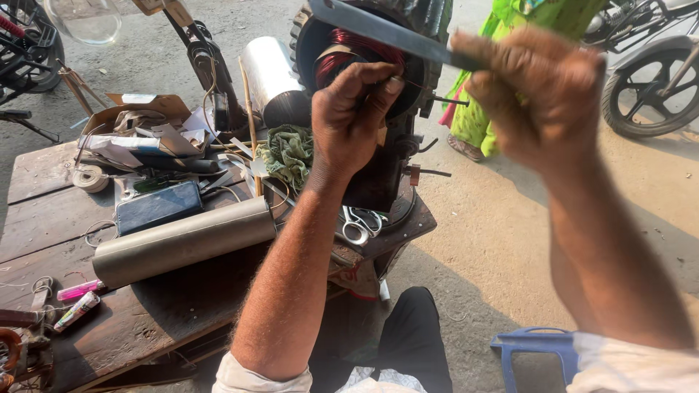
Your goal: The person works on a motor stator mounted in a vise, using pliers and a knife to strip and trim copper wire ends. The person repeatedly adjusts the stator and wires, then reaches into a box on the workbench to retrieve a small item.
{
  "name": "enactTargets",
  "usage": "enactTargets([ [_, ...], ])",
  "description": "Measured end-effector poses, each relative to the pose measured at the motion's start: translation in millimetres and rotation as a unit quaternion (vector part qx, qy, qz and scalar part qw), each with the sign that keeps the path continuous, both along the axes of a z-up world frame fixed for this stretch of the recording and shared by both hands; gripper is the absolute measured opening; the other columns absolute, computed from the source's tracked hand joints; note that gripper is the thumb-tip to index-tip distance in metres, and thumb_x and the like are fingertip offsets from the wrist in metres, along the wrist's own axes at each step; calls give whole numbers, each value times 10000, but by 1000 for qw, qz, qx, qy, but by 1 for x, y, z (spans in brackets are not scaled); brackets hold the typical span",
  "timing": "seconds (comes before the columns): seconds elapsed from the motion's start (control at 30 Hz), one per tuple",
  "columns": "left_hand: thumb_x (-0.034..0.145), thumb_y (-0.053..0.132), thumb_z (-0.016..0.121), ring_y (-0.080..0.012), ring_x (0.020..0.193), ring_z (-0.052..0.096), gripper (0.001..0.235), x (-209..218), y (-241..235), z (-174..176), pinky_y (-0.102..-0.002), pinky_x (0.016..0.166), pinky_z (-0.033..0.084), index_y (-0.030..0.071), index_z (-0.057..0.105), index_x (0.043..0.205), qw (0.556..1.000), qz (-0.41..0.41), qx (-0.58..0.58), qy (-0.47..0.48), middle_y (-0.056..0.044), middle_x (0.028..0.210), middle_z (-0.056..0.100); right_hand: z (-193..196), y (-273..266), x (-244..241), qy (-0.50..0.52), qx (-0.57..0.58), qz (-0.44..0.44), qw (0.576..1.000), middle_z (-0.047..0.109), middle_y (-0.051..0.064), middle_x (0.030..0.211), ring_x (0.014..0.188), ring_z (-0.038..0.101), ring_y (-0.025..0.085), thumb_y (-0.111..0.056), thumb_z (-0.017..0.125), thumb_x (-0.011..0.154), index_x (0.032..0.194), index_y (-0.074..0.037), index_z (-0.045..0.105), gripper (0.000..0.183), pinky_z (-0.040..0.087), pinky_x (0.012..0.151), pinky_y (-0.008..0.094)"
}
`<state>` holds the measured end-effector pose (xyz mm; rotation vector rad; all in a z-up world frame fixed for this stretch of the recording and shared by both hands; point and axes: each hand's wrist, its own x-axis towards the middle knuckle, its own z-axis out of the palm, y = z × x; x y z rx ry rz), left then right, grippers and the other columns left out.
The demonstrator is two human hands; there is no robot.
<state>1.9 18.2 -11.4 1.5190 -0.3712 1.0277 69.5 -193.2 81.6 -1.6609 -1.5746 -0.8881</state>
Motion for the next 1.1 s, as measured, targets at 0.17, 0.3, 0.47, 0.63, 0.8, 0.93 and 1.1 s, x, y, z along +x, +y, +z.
enactTargets([
  [0.17, 1042, 69, 723, -72, 833, 668, 103, 6, 6, 1, -225, 743, 552, 26, 731, 1135, 999, -40, -25, -21, -30, 986, 731, 49, 14, 6, -62, -211, 91, 971, 727, 125, 839, 676, 691, 177, -145, 837, 931, 1174, -41, 755, 277, 535, 551, 298],
  [0.3, 1047, 76, 735, -101, 973, 719, 114, 4, 9, 3, -259, 852, 605, 25, 705, 1144, 996, -60, 2, -72, -44, 1048, 749, 53, 40, -5, -114, -228, 74, 964, 746, 167, 863, 749, 732, 289, -189, 867, 770, 1128, 18, 746, 431, 575, 663, 403],
  [0.47, 1002, 86, 727, -115, 892, 737, 145, -3, 15, 6, -248, 785, 595, 14, 705, 1126, 999, 16, 47, -9, -74, 975, 767, 60, 55, -5, -98, -270, 52, 956, 746, 153, 967, 881, 744, 302, -240, 877, 893, 1103, -36, 750, 320, 585, 778, 409],
  [0.63, 998, 99, 739, -110, 822, 721, 134, -2, 13, 8, -253, 733, 587, 20, 709, 1102, 999, 22, 43, -9, -66, 923, 761, 57, 60, 2, -117, -295, 30, 948, 745, 150, 923, 853, 745, 300, -245, 867, 873, 1058, -36, 748, 303, 588, 748, 409],
  [0.8, 1045, 94, 733, -113, 903, 719, 96, 0, 8, 7, -268, 802, 596, 34, 718, 1117, 998, 22, 34, -54, -46, 984, 752, 59, 48, 7, 44, -295, 42, 953, 735, 116, 897, 767, 717, 247, -194, 817, 879, 1060, -28, 727, 262, 571, 668, 393],
  [0.93, 1020, 69, 754, -76, 732, 661, 36, 3, 1, 3, -227, 638, 530, 41, 733, 1024, 999, 34, 7, -33, -20, 852, 736, 64, 31, 0, 206, -214, -31, 954, 738, 52, 984, 864, 734, 164, -205, 685, 1012, 1155, -70, 693, 197, 601, 752, 317],
  [1.1, 1040, 64, 718, -91, 886, 697, 53, 5, 6, 4, -250, 779, 574, 37, 713, 1084, 998, -1, 20, -67, -25, 953, 722, 53, 28, -19, 107, -217, 3, 970, 758, 119, 938, 790, 749, 190, -204, 783, 929, 1200, -17, 694, 341, 600, 705, 320],
])
